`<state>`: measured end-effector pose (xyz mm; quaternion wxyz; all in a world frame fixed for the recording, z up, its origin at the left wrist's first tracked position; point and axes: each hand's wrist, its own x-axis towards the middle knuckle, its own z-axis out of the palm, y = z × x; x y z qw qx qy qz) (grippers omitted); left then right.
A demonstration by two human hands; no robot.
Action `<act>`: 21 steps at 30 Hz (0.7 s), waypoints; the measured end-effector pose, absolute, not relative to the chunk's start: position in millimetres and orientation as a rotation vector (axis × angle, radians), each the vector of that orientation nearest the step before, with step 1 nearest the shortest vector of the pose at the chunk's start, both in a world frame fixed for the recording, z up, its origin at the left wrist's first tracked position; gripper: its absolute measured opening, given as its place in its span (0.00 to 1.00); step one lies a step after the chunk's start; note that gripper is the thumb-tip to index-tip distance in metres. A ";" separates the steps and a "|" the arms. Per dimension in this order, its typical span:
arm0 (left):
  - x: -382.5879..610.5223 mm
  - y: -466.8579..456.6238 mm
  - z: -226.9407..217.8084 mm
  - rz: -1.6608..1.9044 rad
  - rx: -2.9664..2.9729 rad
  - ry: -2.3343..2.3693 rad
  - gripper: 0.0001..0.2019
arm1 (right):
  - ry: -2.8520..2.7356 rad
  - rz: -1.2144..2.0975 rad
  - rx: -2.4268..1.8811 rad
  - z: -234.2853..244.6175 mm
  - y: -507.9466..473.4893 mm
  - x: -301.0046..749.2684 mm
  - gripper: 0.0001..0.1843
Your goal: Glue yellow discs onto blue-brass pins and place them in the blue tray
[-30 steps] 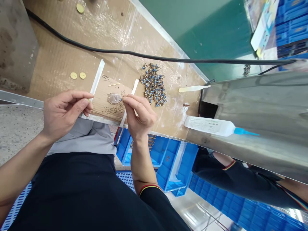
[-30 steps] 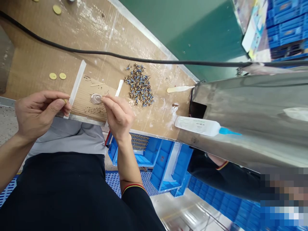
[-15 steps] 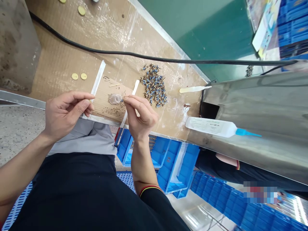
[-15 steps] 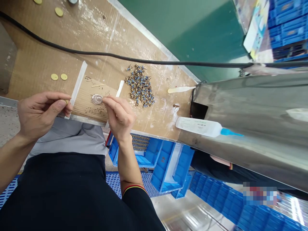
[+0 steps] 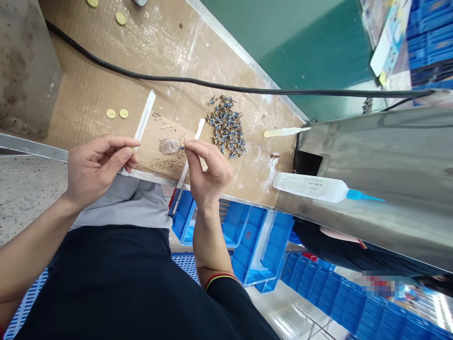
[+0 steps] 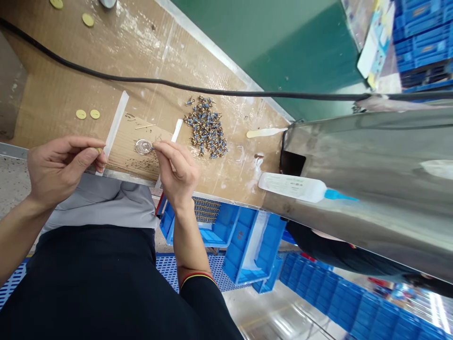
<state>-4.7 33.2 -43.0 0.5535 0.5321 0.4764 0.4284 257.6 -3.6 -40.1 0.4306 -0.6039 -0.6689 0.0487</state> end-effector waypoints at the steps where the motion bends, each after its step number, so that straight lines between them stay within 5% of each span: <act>1: -4.6 33.3 -42.8 1.006 1.257 1.129 0.08 | -1.659 0.101 -1.522 -40.1 -3.4 257.2 0.09; 21: -4.7 32.4 -48.4 1.001 1.281 1.123 0.16 | -1.675 -0.034 -1.503 -39.8 -4.6 258.3 0.11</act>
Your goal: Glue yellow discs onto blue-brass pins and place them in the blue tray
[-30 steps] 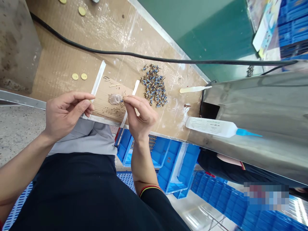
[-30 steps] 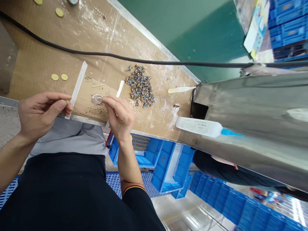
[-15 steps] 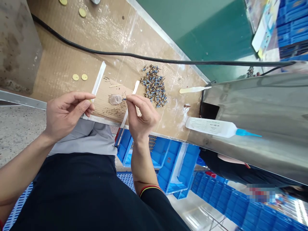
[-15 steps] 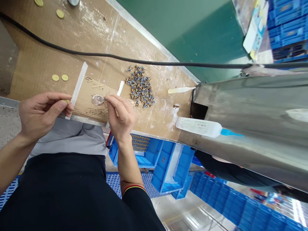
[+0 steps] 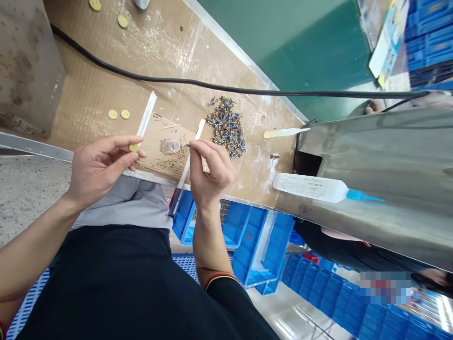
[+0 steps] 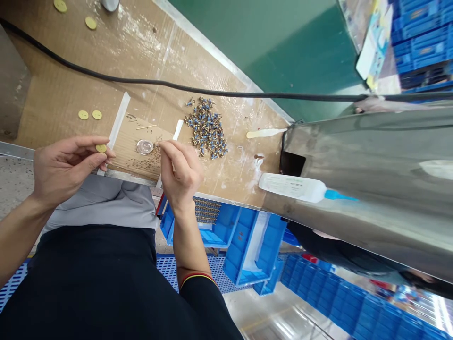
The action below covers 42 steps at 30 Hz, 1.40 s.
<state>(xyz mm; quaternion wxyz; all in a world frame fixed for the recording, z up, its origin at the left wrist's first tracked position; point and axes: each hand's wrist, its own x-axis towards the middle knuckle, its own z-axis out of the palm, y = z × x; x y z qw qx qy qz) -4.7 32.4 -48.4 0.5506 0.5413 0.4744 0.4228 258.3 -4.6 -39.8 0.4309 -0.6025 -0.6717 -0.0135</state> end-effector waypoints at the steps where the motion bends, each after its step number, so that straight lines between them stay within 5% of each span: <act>1: -3.8 30.7 -46.7 0.982 1.280 1.131 0.16 | -1.639 -0.008 -1.498 -38.5 -6.5 257.2 0.11; 14: 15.5 -0.3 -22.2 0.866 1.284 1.137 0.14 | -1.541 0.312 -1.300 -20.1 -39.2 212.4 0.19; 24: 17.3 -3.1 -16.9 0.897 1.207 1.161 0.13 | -1.515 0.304 -1.375 -24.3 -43.9 206.6 0.13; 42: 24.3 -6.5 -21.1 1.033 1.374 1.205 0.14 | -1.498 0.312 -1.309 -23.2 -47.0 198.6 0.23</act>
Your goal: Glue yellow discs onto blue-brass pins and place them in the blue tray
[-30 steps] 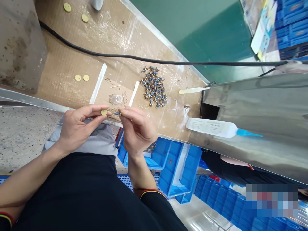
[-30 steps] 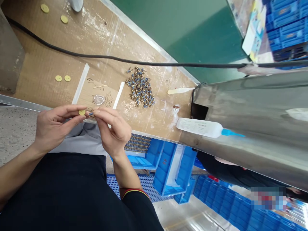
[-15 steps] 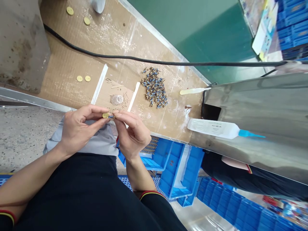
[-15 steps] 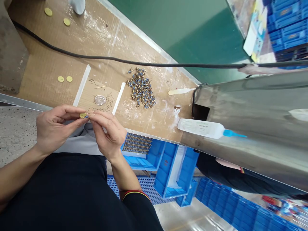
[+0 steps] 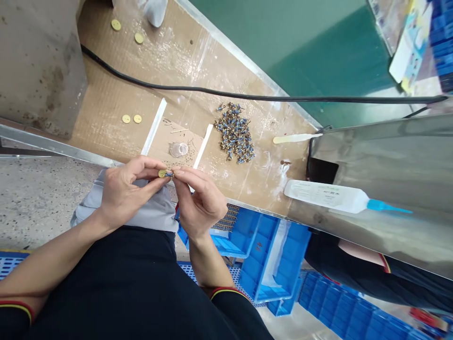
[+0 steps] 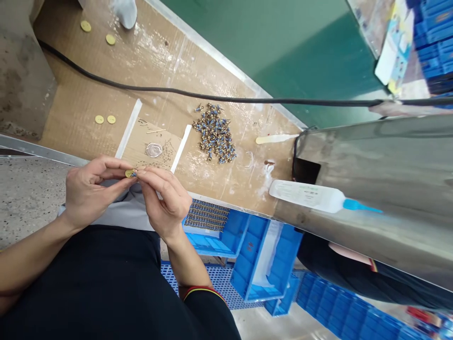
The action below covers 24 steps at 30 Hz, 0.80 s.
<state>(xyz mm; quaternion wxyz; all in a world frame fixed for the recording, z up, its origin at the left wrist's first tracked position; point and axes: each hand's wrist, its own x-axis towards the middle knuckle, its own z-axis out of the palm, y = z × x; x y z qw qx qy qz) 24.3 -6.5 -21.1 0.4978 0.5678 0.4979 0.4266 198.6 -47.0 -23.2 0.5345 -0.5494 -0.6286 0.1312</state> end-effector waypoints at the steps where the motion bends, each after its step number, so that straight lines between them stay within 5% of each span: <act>1: 24.6 -6.6 -21.4 1.039 1.373 1.202 0.14 | -1.498 0.310 -1.312 -22.9 -47.0 198.5 0.22; 24: 23.9 -9.2 -24.2 1.192 2.076 1.144 0.15 | -1.565 0.090 -1.369 -18.7 -46.8 195.4 0.23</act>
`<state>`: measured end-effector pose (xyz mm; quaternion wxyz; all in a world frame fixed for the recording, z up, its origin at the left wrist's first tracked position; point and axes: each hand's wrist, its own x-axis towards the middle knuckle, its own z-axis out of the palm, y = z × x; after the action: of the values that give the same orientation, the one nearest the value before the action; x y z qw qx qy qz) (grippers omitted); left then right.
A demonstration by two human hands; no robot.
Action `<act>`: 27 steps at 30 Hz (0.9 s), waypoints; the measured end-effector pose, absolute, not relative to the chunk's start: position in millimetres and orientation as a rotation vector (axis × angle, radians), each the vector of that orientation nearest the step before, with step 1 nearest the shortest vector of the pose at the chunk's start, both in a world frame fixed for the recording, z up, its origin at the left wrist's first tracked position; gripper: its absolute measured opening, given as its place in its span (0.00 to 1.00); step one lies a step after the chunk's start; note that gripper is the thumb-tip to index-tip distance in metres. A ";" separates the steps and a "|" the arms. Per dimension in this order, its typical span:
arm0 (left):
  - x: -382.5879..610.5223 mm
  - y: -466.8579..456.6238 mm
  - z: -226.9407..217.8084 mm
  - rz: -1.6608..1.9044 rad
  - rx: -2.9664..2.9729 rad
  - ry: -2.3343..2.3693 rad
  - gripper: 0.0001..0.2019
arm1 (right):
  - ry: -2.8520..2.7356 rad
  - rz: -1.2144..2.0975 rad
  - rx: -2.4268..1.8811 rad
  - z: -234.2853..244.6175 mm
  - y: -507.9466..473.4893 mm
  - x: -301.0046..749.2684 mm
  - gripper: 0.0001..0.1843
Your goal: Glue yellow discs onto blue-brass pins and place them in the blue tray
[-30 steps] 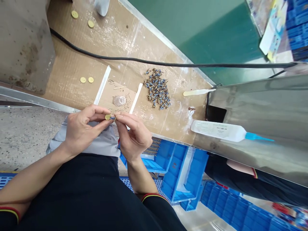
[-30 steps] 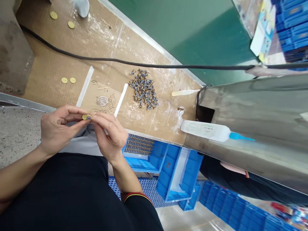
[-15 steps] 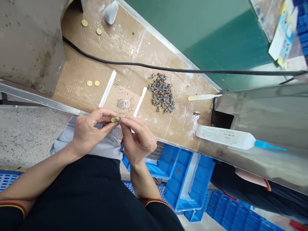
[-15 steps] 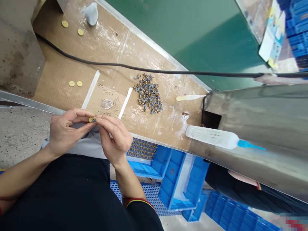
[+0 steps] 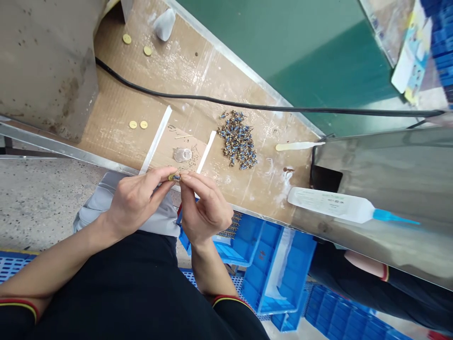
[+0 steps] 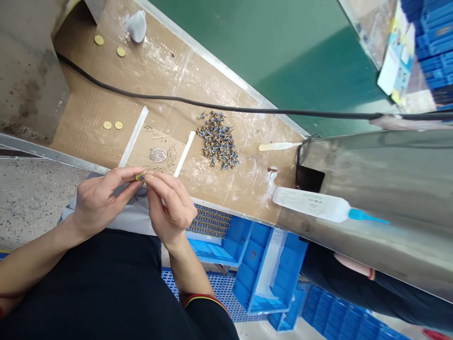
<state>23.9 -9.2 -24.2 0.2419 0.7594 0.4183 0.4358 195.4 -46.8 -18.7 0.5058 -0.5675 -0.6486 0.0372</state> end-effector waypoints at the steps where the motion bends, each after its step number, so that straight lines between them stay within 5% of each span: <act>1: 24.7 -9.0 -24.4 1.201 2.093 1.147 0.14 | -1.569 0.070 -1.362 -19.3 -46.8 194.9 0.23; 16: 28.7 -16.3 -14.1 1.093 1.881 1.203 0.13 | -1.665 0.063 -1.232 -39.3 -53.6 204.3 0.38; 23: 30.3 -17.2 -9.4 1.099 1.746 1.226 0.10 | -1.702 -0.111 -1.203 -35.0 -53.4 203.7 0.33; 27: 31.4 -17.5 -9.1 1.127 1.780 1.260 0.11 | -1.592 0.086 -1.185 -26.6 -55.0 202.6 0.25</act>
<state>31.4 -17.5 -9.1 0.3369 0.6827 0.4833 0.4322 202.6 -55.0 -26.6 0.5460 -0.4999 -0.6713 0.0364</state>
